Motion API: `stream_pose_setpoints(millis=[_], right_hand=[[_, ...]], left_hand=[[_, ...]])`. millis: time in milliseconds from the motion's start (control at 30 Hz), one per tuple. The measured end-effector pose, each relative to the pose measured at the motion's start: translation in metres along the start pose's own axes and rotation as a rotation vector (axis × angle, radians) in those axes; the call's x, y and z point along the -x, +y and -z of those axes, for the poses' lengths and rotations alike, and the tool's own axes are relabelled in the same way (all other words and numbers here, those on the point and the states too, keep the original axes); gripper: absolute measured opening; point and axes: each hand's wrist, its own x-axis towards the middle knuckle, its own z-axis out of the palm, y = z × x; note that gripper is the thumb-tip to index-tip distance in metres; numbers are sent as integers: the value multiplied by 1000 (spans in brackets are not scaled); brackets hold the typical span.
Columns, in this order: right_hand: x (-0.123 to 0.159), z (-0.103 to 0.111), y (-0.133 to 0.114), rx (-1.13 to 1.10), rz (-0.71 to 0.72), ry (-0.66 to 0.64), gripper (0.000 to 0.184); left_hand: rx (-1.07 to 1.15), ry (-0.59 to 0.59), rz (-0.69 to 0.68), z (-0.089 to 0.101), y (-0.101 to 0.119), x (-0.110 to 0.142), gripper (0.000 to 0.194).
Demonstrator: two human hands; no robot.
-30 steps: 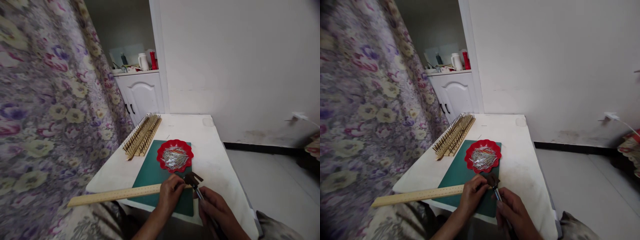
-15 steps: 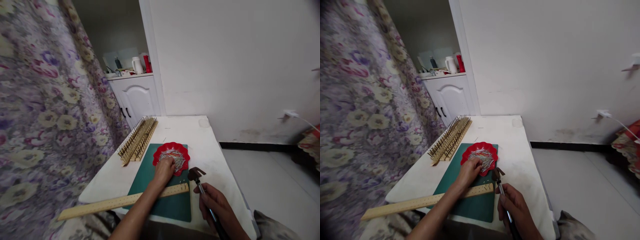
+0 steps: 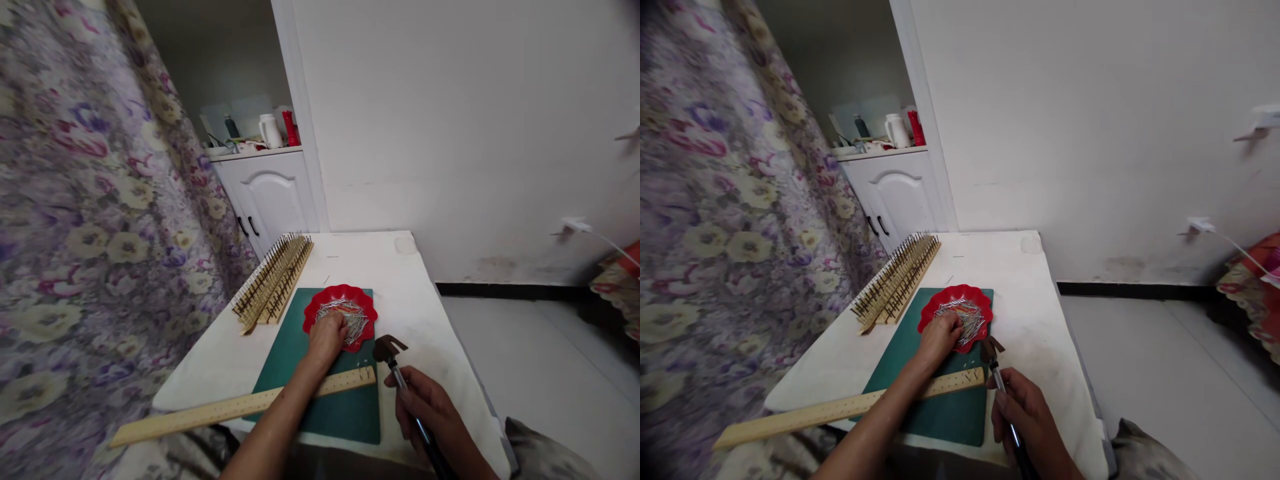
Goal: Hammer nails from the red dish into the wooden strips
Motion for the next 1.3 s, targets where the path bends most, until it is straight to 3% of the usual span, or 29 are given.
stream_pose_setpoints(millis=[167, 333, 467, 533, 733, 1100, 1300], right_hand=[[-3, 1, 4, -2, 12, -6, 37], [-2, 1, 7, 2, -4, -1, 38], [-2, 0, 7, 1, -21, 10, 39], [-3, 0, 7, 11, -31, 7, 39], [-3, 0, 9, 18, -8, 16, 37], [1, -4, 0, 16, -33, 27, 38], [-2, -16, -2, -34, -27, -67, 35]], left_hand=[[114, 87, -85, 11, 4, 8, 10], [487, 224, -62, 18, 6, 34, 6], [904, 151, 82, 9, 4, 64, 17], [1002, 93, 117, 1, 3, 76, 20], [888, 89, 97, -20, 1, 88, 14], [759, 91, 14, -19, 3, 87, 13], [757, 89, 22, -22, 3, 86, 10]])
